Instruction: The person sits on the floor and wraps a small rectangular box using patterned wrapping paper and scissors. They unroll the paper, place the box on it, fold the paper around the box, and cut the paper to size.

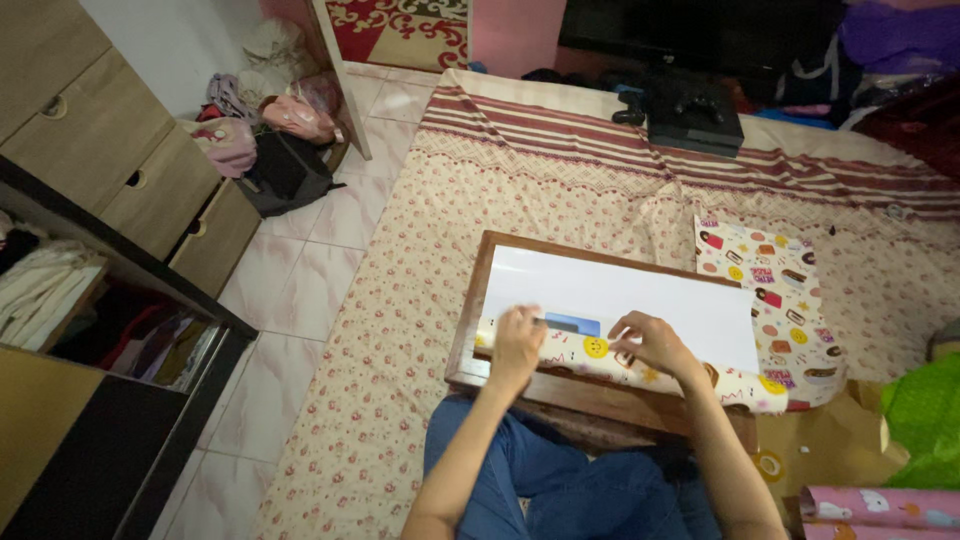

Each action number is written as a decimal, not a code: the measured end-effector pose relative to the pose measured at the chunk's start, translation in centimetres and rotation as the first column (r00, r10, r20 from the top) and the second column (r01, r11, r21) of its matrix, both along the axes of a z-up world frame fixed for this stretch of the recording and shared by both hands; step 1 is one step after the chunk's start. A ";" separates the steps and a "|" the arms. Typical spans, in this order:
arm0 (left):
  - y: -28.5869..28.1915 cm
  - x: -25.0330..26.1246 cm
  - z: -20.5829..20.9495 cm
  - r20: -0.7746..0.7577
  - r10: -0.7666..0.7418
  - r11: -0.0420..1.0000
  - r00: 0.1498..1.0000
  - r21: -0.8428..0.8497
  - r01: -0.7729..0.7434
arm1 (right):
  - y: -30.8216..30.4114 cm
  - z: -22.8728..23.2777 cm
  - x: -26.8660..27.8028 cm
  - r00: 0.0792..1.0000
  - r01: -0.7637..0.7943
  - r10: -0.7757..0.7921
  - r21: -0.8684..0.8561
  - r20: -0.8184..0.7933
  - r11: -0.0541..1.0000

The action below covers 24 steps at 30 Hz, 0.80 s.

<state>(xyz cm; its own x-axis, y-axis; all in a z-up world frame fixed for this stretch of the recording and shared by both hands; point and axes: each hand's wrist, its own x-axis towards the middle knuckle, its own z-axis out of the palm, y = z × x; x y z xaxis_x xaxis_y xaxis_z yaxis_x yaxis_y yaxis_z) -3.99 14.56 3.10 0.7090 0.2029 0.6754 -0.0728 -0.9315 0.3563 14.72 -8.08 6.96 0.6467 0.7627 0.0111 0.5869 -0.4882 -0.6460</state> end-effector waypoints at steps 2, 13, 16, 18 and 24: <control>-2.0 -0.5 -1.2 -0.216 -0.044 0.999 0.975 0.003 0.046 | 1.0 -1.0 2.9 0.996 0.048 -0.043 -0.060 0.081 0.997; -6.1 -2.7 -1.8 -0.042 0.079 0.996 0.996 0.044 -0.077 | 11.3 -4.9 13.0 0.917 0.006 0.082 -0.218 0.390 0.976; -5.9 -2.8 -2.0 -0.027 0.092 0.993 0.995 0.079 -0.090 | 10.2 -5.0 12.8 0.900 -0.024 0.105 -0.193 0.422 0.981; -5.9 -2.8 -2.3 -0.026 0.098 0.991 0.995 0.099 -0.095 | 9.4 -5.0 12.9 0.903 -0.041 0.087 -0.117 0.421 0.992; -5.7 -2.8 -2.4 -0.019 0.101 0.988 0.995 0.121 -0.098 | 8.9 -3.0 10.7 0.850 0.002 0.179 -0.342 0.495 0.940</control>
